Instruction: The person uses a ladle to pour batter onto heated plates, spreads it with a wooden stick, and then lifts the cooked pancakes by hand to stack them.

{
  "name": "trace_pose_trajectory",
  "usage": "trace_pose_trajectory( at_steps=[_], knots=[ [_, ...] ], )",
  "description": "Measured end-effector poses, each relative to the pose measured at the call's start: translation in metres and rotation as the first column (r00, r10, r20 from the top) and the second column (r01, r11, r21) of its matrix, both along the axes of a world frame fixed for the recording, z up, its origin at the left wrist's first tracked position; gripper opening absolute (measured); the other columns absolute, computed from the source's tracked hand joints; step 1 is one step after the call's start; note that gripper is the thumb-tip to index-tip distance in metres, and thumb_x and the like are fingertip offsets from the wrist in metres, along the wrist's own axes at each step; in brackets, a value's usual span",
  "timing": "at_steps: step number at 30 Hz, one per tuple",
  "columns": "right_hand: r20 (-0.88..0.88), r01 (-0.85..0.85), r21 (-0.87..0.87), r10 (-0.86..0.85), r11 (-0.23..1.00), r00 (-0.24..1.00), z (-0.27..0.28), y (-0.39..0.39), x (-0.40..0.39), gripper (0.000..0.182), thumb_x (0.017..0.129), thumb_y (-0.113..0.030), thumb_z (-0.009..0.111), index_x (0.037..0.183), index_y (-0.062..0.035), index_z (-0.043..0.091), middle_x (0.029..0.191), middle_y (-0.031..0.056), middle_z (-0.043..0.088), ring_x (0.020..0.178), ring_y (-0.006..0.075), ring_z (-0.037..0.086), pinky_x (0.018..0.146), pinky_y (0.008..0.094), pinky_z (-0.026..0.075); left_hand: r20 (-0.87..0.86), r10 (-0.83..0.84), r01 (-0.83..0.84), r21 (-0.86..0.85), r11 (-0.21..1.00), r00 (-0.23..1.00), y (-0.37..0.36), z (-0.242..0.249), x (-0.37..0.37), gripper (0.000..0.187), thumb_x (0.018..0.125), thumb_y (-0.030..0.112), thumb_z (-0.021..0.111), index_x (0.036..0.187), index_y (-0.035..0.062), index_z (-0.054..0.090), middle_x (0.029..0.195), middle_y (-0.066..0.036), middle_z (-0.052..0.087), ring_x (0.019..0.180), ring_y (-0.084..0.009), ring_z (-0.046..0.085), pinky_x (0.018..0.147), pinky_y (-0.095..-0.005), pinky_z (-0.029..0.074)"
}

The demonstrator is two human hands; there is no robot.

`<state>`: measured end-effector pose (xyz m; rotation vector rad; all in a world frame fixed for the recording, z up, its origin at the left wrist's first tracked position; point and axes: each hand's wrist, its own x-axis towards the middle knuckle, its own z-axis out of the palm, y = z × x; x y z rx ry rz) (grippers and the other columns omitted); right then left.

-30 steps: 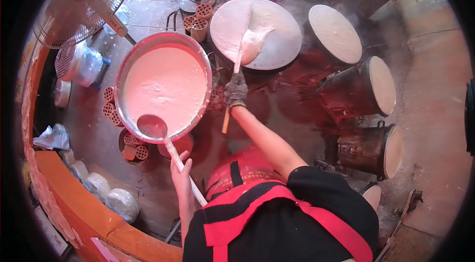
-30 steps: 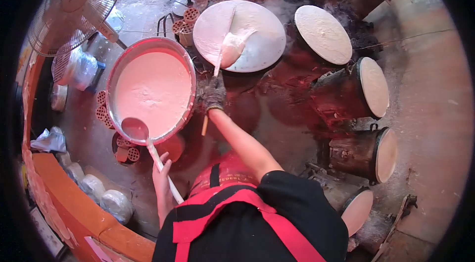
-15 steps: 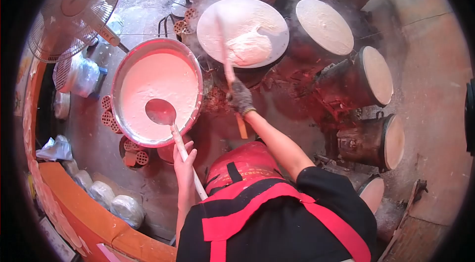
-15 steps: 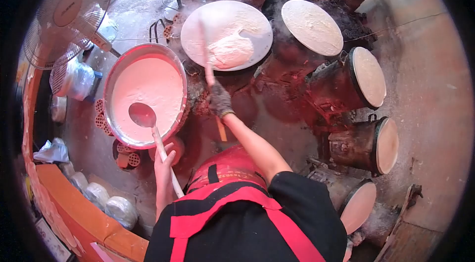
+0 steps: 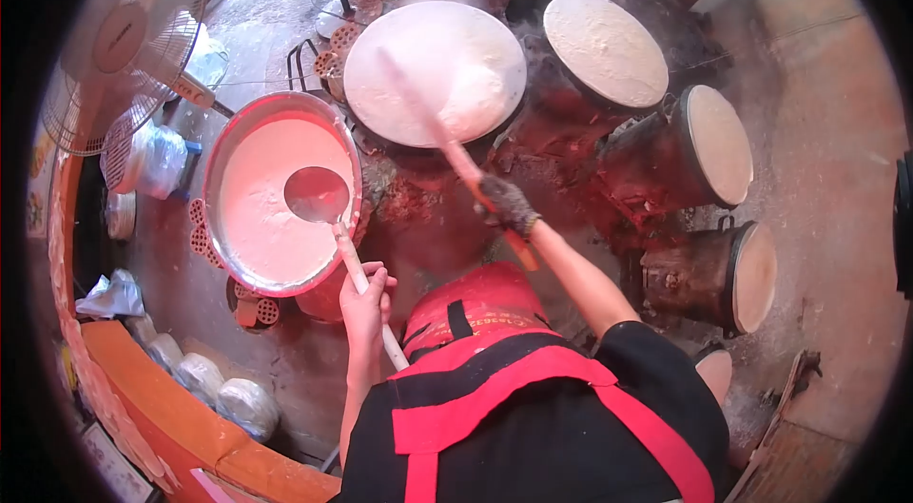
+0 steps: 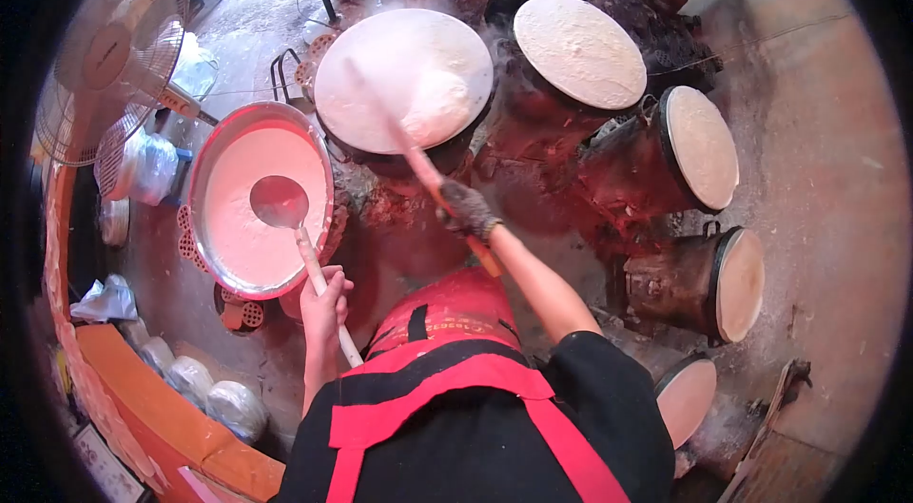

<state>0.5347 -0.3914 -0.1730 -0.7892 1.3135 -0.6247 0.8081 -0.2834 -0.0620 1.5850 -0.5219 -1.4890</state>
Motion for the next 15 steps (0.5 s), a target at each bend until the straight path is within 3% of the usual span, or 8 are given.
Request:
trace_pose_trajectory(
  at_steps=[2,4,6,7,8,11,14,15],
  knots=[
    [-0.006,0.06,0.045,-0.06,0.997,0.998,0.0,-0.016,-0.046,0.037,0.085,-0.042,0.052,0.113,-0.018,0.053,0.062,0.0013,0.056,0.048,0.0126,0.05,0.043,0.0271,0.043,-0.028,0.024,-0.023,0.03,0.999,0.999,-0.003,0.003,-0.016,0.015,0.086,0.011,0.057,0.099,0.0025,0.054,0.063,-0.002,0.052,0.038,-0.0034,0.037,0.033,-0.0167,0.028],
    [-0.155,-0.086,-0.262,0.046,0.961,0.987,-0.023,-0.046,-0.085,0.035,0.087,-0.042,0.051,0.113,-0.0195,0.053,0.061,0.0022,0.055,0.046,0.0137,0.05,0.041,0.0279,0.042,-0.051,0.04,-0.039,0.019,0.999,0.998,-0.012,0.001,-0.032,0.014,0.087,0.012,0.057,0.096,0.003,0.053,0.06,-0.002,0.051,0.036,-0.0023,0.035,0.031,-0.0166,0.024],
    [-0.45,-0.27,-0.483,0.028,0.833,0.893,-0.022,-0.082,-0.095,0.037,0.088,-0.038,0.047,0.117,-0.0172,0.052,0.068,0.0053,0.057,0.053,0.0173,0.054,0.05,0.0316,0.046,-0.042,0.043,-0.041,0.027,0.999,0.998,-0.019,0.003,-0.051,0.017,0.088,0.017,0.056,0.097,0.0035,0.052,0.059,-0.001,0.05,0.037,-0.0027,0.034,0.032,-0.017,0.024],
    [-0.263,-0.06,-0.315,-0.026,0.947,0.965,0.012,-0.094,-0.076,0.038,0.087,-0.035,0.047,0.12,-0.0154,0.05,0.075,0.0073,0.059,0.056,0.0206,0.056,0.054,0.0339,0.047,-0.037,0.043,-0.042,0.035,0.998,0.998,-0.021,0.003,-0.06,0.018,0.089,0.019,0.055,0.098,0.0037,0.051,0.059,-0.001,0.049,0.037,-0.0029,0.034,0.032,-0.0172,0.024],
    [-0.269,-0.05,-0.295,-0.032,0.954,0.963,0.012,-0.107,-0.065,0.039,0.087,-0.032,0.047,0.122,-0.014,0.048,0.085,0.0081,0.058,0.064,0.0207,0.056,0.06,0.0337,0.047,-0.067,0.067,-0.065,0.034,0.997,0.996,-0.023,0.003,-0.07,0.021,0.09,0.022,0.053,0.1,0.0038,0.051,0.058,-0.001,0.048,0.037,-0.0032,0.033,0.032,-0.0176,0.024],
    [-0.505,-0.32,-0.446,0.061,0.836,0.861,0.015,-0.109,-0.042,0.042,0.086,-0.023,0.047,0.126,-0.0095,0.044,0.115,0.0105,0.055,0.086,0.0211,0.058,0.078,0.033,0.046,-0.135,0.093,-0.09,0.031,0.995,0.986,-0.033,-0.001,-0.094,0.031,0.093,0.03,0.045,0.108,0.004,0.048,0.057,0.001,0.042,0.038,-0.0047,0.031,0.034,-0.0189,0.027],
    [-0.229,-0.271,-0.511,0.175,0.816,0.958,0.036,-0.086,-0.057,0.037,0.087,-0.023,0.054,0.118,-0.0022,0.054,0.116,0.0107,0.057,0.104,0.0197,0.054,0.093,0.0279,0.039,-0.281,0.098,-0.095,0.023,0.995,0.955,-0.037,0.0,-0.11,0.031,0.093,0.027,0.045,0.111,0.0007,0.046,0.065,0.0,0.044,0.044,-0.0043,0.035,0.036,-0.0184,0.029],
    [-0.1,-0.052,-0.458,0.006,0.887,0.995,0.033,-0.083,-0.065,0.037,0.087,-0.022,0.056,0.118,-0.0017,0.054,0.116,0.0103,0.057,0.104,0.0182,0.054,0.093,0.0276,0.038,-0.27,0.128,-0.127,0.023,0.992,0.954,-0.039,0.001,-0.116,0.029,0.093,0.024,0.046,0.109,0.0004,0.046,0.068,0.0,0.044,0.046,-0.0043,0.036,0.037,-0.0182,0.03]
  ],
)
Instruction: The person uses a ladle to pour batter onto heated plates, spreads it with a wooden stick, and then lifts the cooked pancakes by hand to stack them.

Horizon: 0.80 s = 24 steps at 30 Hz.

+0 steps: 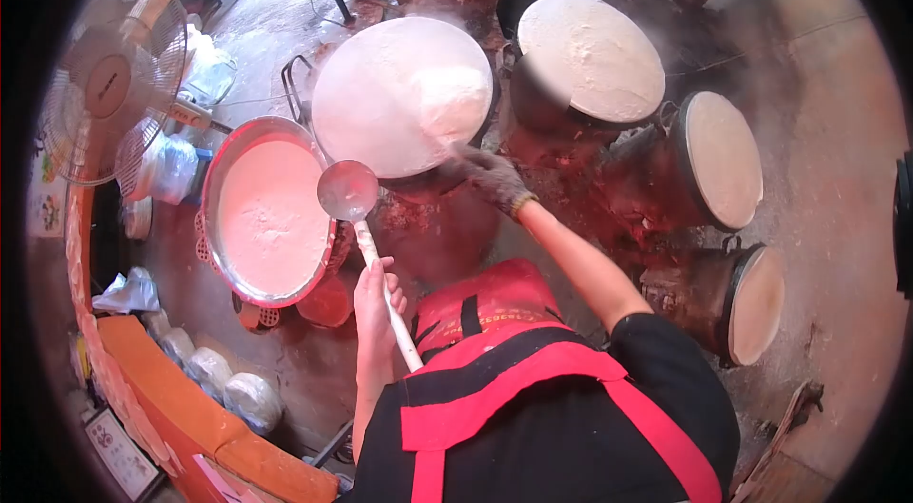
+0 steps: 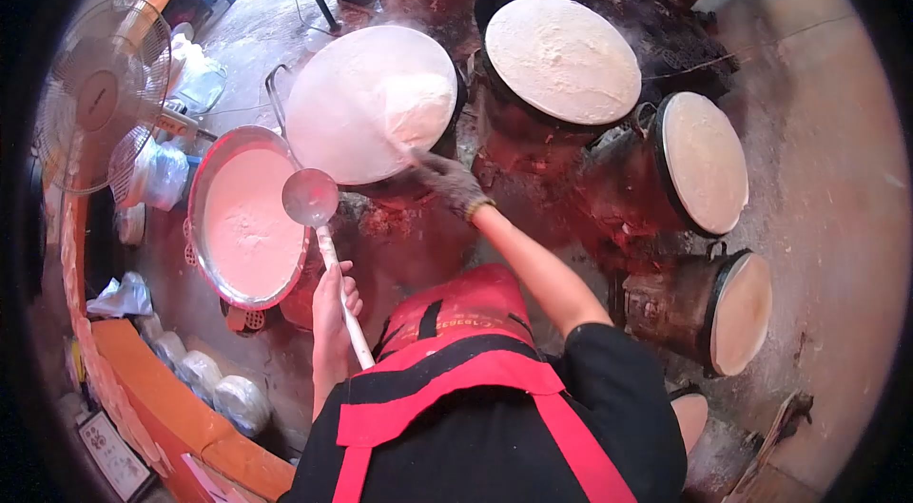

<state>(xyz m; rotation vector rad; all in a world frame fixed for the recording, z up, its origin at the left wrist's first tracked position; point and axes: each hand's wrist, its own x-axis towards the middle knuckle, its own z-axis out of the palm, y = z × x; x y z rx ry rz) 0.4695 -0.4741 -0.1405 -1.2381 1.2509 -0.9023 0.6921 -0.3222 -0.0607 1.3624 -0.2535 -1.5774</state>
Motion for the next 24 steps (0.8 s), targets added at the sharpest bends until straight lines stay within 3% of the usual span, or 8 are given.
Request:
trace_pose_trajectory(
  at_steps=[4,7,9,13,14,17,21,24],
  knots=[
    [0.213,0.363,0.189,-0.399,0.913,0.892,-0.063,0.01,-0.001,0.037,0.084,-0.016,0.061,0.117,-0.0005,0.055,0.115,0.0082,0.058,0.104,0.014,0.053,0.093,0.0268,0.038,-0.058,0.034,-0.032,0.022,0.999,0.998,-0.005,0.004,-0.011,0.021,0.093,0.017,0.046,0.105,-0.0004,0.046,0.074,-0.001,0.043,0.053,-0.0043,0.037,0.038,-0.0171,0.03],
    [0.087,0.255,-0.184,-0.242,0.949,0.966,-0.042,0.003,0.004,0.029,0.084,-0.012,0.06,0.112,-0.0042,0.059,0.087,0.0005,0.058,0.072,0.0052,0.048,0.062,0.0198,0.039,-0.158,0.008,-0.002,0.038,0.999,0.987,-0.011,0.008,-0.011,0.018,0.093,0.015,0.045,0.102,-0.0011,0.046,0.073,-0.001,0.041,0.052,-0.0041,0.035,0.038,-0.0159,0.029],
    [0.18,0.108,0.134,-0.131,0.985,0.975,-0.031,-0.021,-0.02,0.036,0.083,-0.016,0.063,0.114,0.0006,0.056,0.112,0.0084,0.06,0.101,0.0136,0.054,0.09,0.0265,0.041,-0.196,0.002,0.01,0.065,0.998,0.981,-0.012,0.009,-0.013,0.018,0.093,0.014,0.044,0.102,-0.0016,0.046,0.072,0.0,0.04,0.052,-0.0041,0.034,0.038,-0.0152,0.028],
    [0.26,0.248,0.101,-0.266,0.964,0.928,-0.058,-0.046,-0.04,0.036,0.082,-0.02,0.064,0.114,-0.0038,0.058,0.104,0.0042,0.062,0.092,0.0112,0.056,0.081,0.0239,0.044,-0.218,-0.016,0.037,0.09,0.995,0.976,-0.017,0.012,-0.015,0.02,0.094,0.015,0.044,0.103,-0.0019,0.045,0.072,0.0,0.039,0.051,-0.0041,0.033,0.038,-0.0147,0.028],
    [0.131,0.084,0.359,-0.14,0.929,0.981,-0.033,-0.036,-0.044,0.036,0.083,-0.021,0.062,0.115,-0.0067,0.058,0.104,0.001,0.061,0.092,0.0117,0.055,0.082,0.0241,0.043,-0.221,-0.029,0.051,0.091,0.995,0.975,-0.02,0.013,-0.014,0.02,0.094,0.016,0.043,0.103,-0.0019,0.045,0.072,0.0,0.039,0.051,-0.0041,0.033,0.038,-0.0147,0.028],
    [-0.077,-0.083,0.173,0.098,0.981,0.992,0.011,0.001,-0.047,0.035,0.083,-0.021,0.061,0.116,-0.0083,0.058,0.1,-0.0001,0.063,0.086,0.0097,0.055,0.077,0.0236,0.044,-0.211,-0.037,0.065,0.128,0.99,0.977,-0.036,0.012,-0.008,0.019,0.094,0.017,0.042,0.101,-0.0013,0.045,0.07,0.0,0.039,0.051,-0.0046,0.033,0.038,-0.0158,0.027],
    [-0.104,0.063,-0.078,-0.071,0.995,0.992,-0.019,0.03,-0.061,0.031,0.084,-0.02,0.061,0.113,-0.0084,0.06,0.088,-0.0011,0.064,0.073,0.0045,0.052,0.063,0.0223,0.044,-0.12,-0.15,0.159,0.067,0.985,0.981,-0.073,-0.003,0.012,0.019,0.094,0.016,0.042,0.101,-0.0021,0.045,0.069,0.0,0.039,0.051,-0.0059,0.034,0.039,-0.017,0.029],
    [0.146,0.347,0.139,-0.366,0.927,0.919,-0.036,0.037,-0.043,0.027,0.084,-0.016,0.061,0.11,-0.0114,0.062,0.071,-0.0049,0.058,0.056,0.0033,0.048,0.05,0.0194,0.039,-0.021,-0.22,0.221,0.011,0.975,0.975,-0.103,-0.018,0.008,0.012,0.091,0.011,0.045,0.089,-0.0001,0.043,0.068,-0.001,0.041,0.051,-0.0075,0.038,0.04,-0.0191,0.032]
  ],
)
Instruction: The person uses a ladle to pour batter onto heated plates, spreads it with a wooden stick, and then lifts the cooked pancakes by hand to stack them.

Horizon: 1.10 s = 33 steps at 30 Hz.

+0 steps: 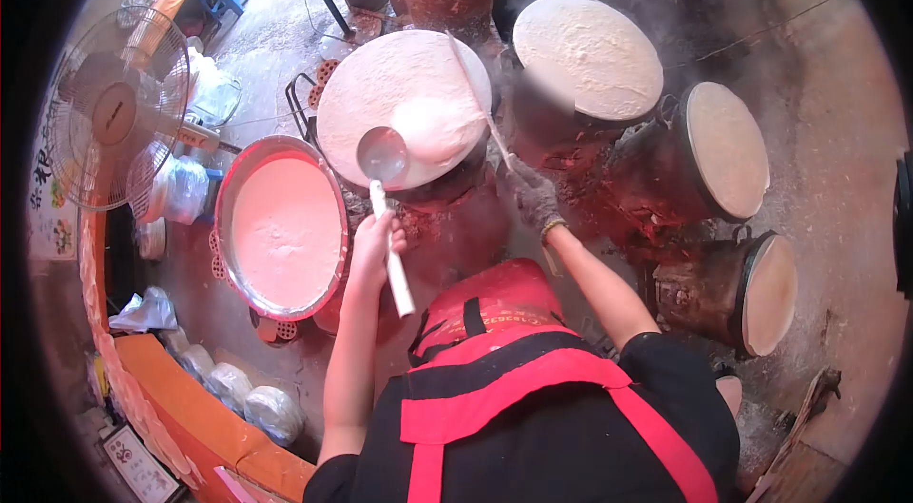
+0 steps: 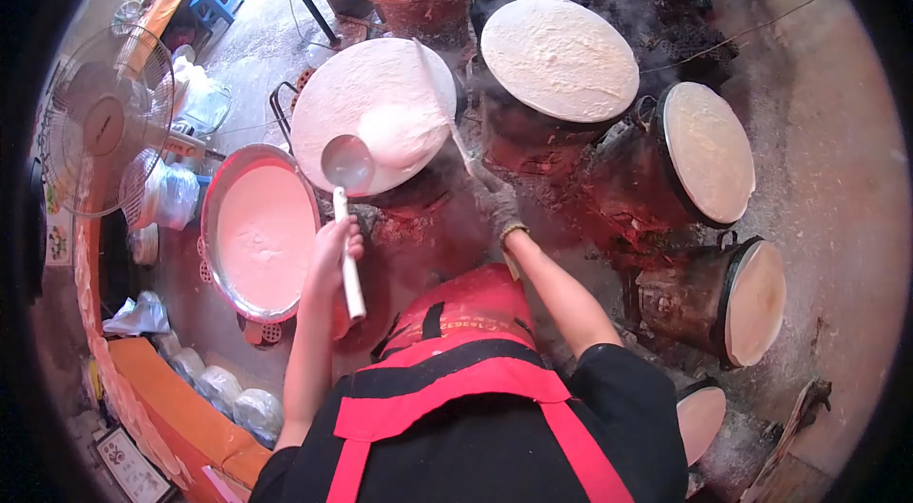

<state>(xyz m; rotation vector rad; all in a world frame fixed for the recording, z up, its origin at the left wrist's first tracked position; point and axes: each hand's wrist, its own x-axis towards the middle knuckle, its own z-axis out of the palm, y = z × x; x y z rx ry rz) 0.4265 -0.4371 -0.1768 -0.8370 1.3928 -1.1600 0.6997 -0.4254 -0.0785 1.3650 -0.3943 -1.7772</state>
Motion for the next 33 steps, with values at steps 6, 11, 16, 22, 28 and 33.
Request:
trace_pose_trajectory(
  at_steps=[6,11,16,22,28,33],
  knots=[
    [0.394,-0.279,0.308,0.145,0.91,0.908,0.04,0.034,0.056,0.035,0.088,-0.023,0.054,0.123,-0.0206,0.053,0.056,-0.0068,0.041,0.041,0.0054,0.034,0.034,0.0205,0.027,-0.325,0.119,-0.037,0.249,0.968,0.938,-0.033,-0.029,-0.019,0.011,0.089,0.007,0.043,0.082,0.0014,0.036,0.065,-0.001,0.037,0.047,-0.0094,0.036,0.038,-0.0217,0.035],
    [0.329,-0.235,0.133,0.181,0.963,0.927,0.046,0.031,0.034,0.034,0.087,-0.02,0.055,0.121,-0.0164,0.055,0.061,-0.0028,0.05,0.048,0.0068,0.045,0.041,0.0212,0.036,-0.679,0.124,0.081,0.262,0.962,0.723,0.008,0.04,0.039,0.015,0.093,0.014,0.043,0.086,0.0008,0.038,0.064,0.0,0.036,0.046,-0.0048,0.032,0.035,-0.0165,0.028],
    [-0.516,0.011,-0.114,-0.069,0.993,0.854,-0.026,0.057,0.033,0.032,0.086,-0.022,0.054,0.114,-0.0072,0.058,0.09,0.0127,0.066,0.082,0.0184,0.063,0.069,0.0292,0.05,-0.649,0.07,0.28,0.42,0.863,0.758,0.029,0.045,0.064,0.016,0.093,0.015,0.042,0.091,-0.0012,0.039,0.065,-0.001,0.036,0.044,-0.0033,0.031,0.03,-0.0154,0.025],
    [-0.181,-0.135,0.062,0.144,0.989,0.973,-0.005,0.191,0.063,0.041,0.083,-0.023,0.06,0.123,-0.0122,0.053,0.107,0.0074,0.062,0.089,0.0122,0.058,0.077,0.0275,0.047,-0.515,-0.161,0.424,0.447,0.788,0.842,0.027,0.069,0.047,0.016,0.093,0.016,0.042,0.093,-0.0002,0.039,0.066,-0.001,0.036,0.044,-0.003,0.03,0.03,-0.0148,0.025],
    [0.766,0.19,-0.006,-0.117,0.982,0.632,-0.011,0.24,-0.028,0.025,0.085,-0.02,0.059,0.108,-0.0086,0.061,0.083,0.0016,0.061,0.056,0.0059,0.048,0.051,0.0219,0.042,-0.677,-0.364,0.592,0.132,0.795,0.639,0.022,0.166,0.001,0.024,0.095,0.021,0.037,0.103,-0.0009,0.039,0.064,0.0,0.033,0.041,-0.0027,0.028,0.03,-0.0137,0.024],
    [-0.122,0.593,0.119,-0.581,0.796,0.804,0.013,0.265,-0.09,0.018,0.084,-0.015,0.059,0.099,-0.0061,0.061,0.074,0.0025,0.058,0.06,0.0085,0.052,0.056,0.0241,0.044,-0.07,-0.729,0.729,0.168,0.664,0.68,-0.003,0.126,-0.106,0.019,0.093,0.02,0.044,0.098,0.0012,0.042,0.064,0.001,0.036,0.042,-0.0028,0.029,0.032,-0.0142,0.024]
  ],
)
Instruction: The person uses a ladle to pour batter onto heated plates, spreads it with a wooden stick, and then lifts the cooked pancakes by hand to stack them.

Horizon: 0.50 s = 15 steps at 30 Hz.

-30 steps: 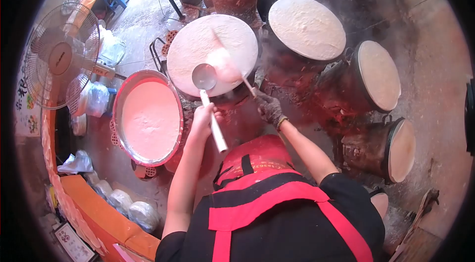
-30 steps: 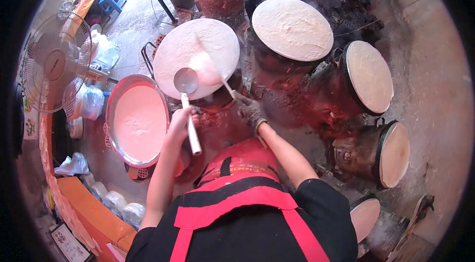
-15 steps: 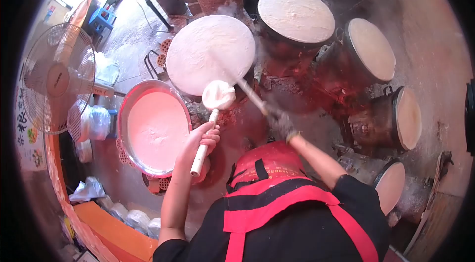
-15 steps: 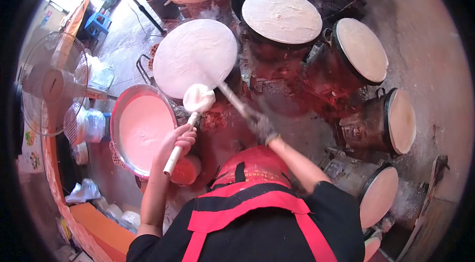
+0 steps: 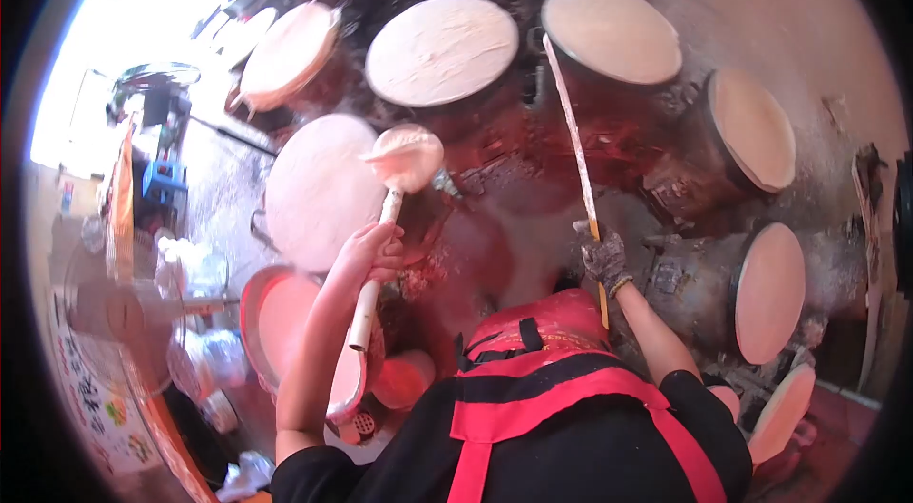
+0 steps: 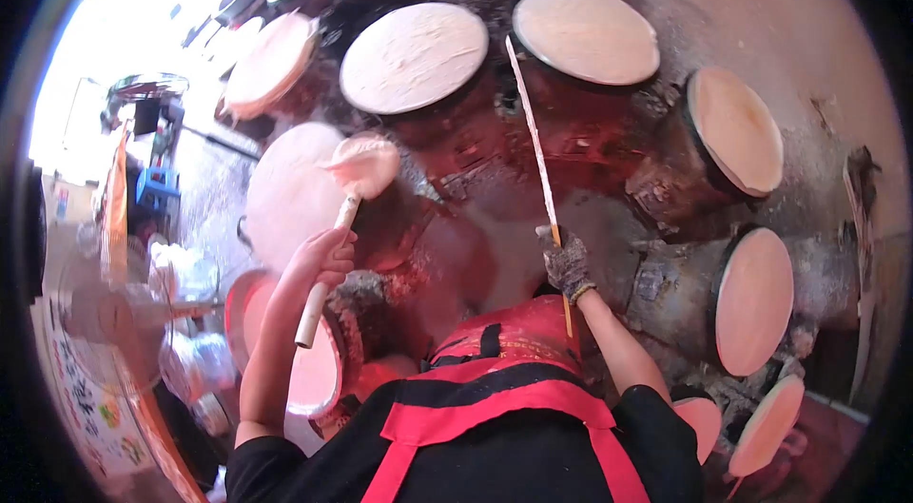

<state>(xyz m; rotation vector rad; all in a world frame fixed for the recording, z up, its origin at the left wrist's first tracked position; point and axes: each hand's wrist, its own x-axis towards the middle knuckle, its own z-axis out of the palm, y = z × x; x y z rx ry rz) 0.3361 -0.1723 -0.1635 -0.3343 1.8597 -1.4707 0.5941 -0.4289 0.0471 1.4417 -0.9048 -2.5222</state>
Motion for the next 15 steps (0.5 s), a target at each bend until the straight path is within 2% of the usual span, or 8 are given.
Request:
trace_pose_trajectory(
  at_steps=[1,2,4,6,7,9,11,15],
  knots=[
    [-0.244,0.01,0.013,-0.006,1.0,0.97,0.005,0.013,-0.015,0.014,0.083,-0.015,0.06,0.093,-0.0056,0.061,0.072,0.0022,0.058,0.064,0.0099,0.054,0.059,0.0254,0.045,0.011,-0.013,0.012,0.051,0.999,1.0,-0.005,-0.009,-0.022,0.019,0.092,0.019,0.046,0.097,0.0015,0.043,0.064,0.0,0.037,0.043,-0.0034,0.03,0.033,-0.0152,0.024],
    [-0.166,0.024,0.022,-0.02,0.999,0.986,0.006,0.027,-0.037,0.015,0.082,-0.017,0.06,0.092,-0.0056,0.061,0.072,0.0023,0.059,0.064,0.0103,0.054,0.059,0.0261,0.045,-0.066,0.054,-0.037,0.236,0.971,0.996,-0.004,-0.013,-0.043,0.017,0.092,0.017,0.046,0.097,0.0009,0.043,0.064,0.001,0.036,0.044,-0.0041,0.031,0.032,-0.0164,0.024],
    [-0.011,0.08,0.044,-0.08,0.996,0.997,0.01,0.06,-0.092,0.017,0.081,-0.021,0.06,0.09,-0.0058,0.061,0.072,0.0025,0.06,0.065,0.011,0.054,0.06,0.0275,0.045,-0.147,0.288,-0.09,0.735,0.672,0.946,0.002,-0.022,-0.087,0.017,0.092,0.016,0.045,0.097,-0.0005,0.042,0.064,0.001,0.035,0.044,-0.0044,0.03,0.033,-0.0174,0.025],
    [-0.132,0.138,0.132,-0.12,0.982,0.984,0.004,0.096,-0.142,0.025,0.078,-0.031,0.058,0.086,-0.0066,0.059,0.066,0.005,0.057,0.061,0.0172,0.054,0.059,0.0326,0.045,-0.185,0.365,-0.032,0.857,0.514,0.912,0.015,-0.017,-0.129,0.023,0.096,0.02,0.036,0.101,-0.0023,0.041,0.067,0.0,0.036,0.046,-0.0057,0.032,0.037,-0.0196,0.03],
    [-0.136,0.149,0.149,-0.129,0.978,0.982,0.013,0.109,-0.165,0.026,0.078,-0.032,0.057,0.085,-0.0065,0.059,0.065,0.0068,0.057,0.059,0.0199,0.054,0.059,0.0345,0.045,-0.207,0.323,-0.001,0.841,0.542,0.924,0.025,-0.012,-0.155,0.026,0.096,0.021,0.034,0.102,-0.0034,0.04,0.068,-0.001,0.036,0.047,-0.0065,0.033,0.039,-0.0207,0.031],
    [-0.405,0.207,0.216,-0.105,0.954,0.908,-0.001,0.136,-0.221,0.023,0.079,-0.029,0.055,0.083,-0.0063,0.058,0.066,0.0117,0.057,0.059,0.0268,0.055,0.059,0.0373,0.045,-0.242,0.268,0.043,0.811,0.583,0.932,0.048,-0.007,-0.207,0.027,0.097,0.021,0.032,0.103,-0.0043,0.04,0.068,-0.002,0.035,0.048,-0.0071,0.034,0.04,-0.0211,0.032],
    [-0.558,0.241,0.368,0.006,0.898,0.83,0.038,0.151,-0.271,0.025,0.08,-0.031,0.054,0.085,-0.0067,0.058,0.071,0.0167,0.06,0.065,0.0323,0.059,0.06,0.0415,0.045,-0.251,0.248,0.045,0.782,0.622,0.936,0.067,-0.002,-0.25,0.026,0.097,0.02,0.034,0.104,-0.0041,0.041,0.067,-0.002,0.034,0.049,-0.0067,0.033,0.039,-0.0198,0.031],
    [-0.638,0.313,0.526,0.123,0.791,0.76,0.066,0.137,-0.328,0.034,0.079,-0.037,0.054,0.092,-0.0057,0.058,0.076,0.0192,0.061,0.073,0.0346,0.061,0.065,0.046,0.045,-0.25,0.173,0.103,0.802,0.589,0.953,0.096,0.029,-0.298,0.031,0.097,0.021,0.031,0.106,-0.0085,0.037,0.07,-0.004,0.036,0.051,-0.0092,0.037,0.042,-0.021,0.035]
  ],
)
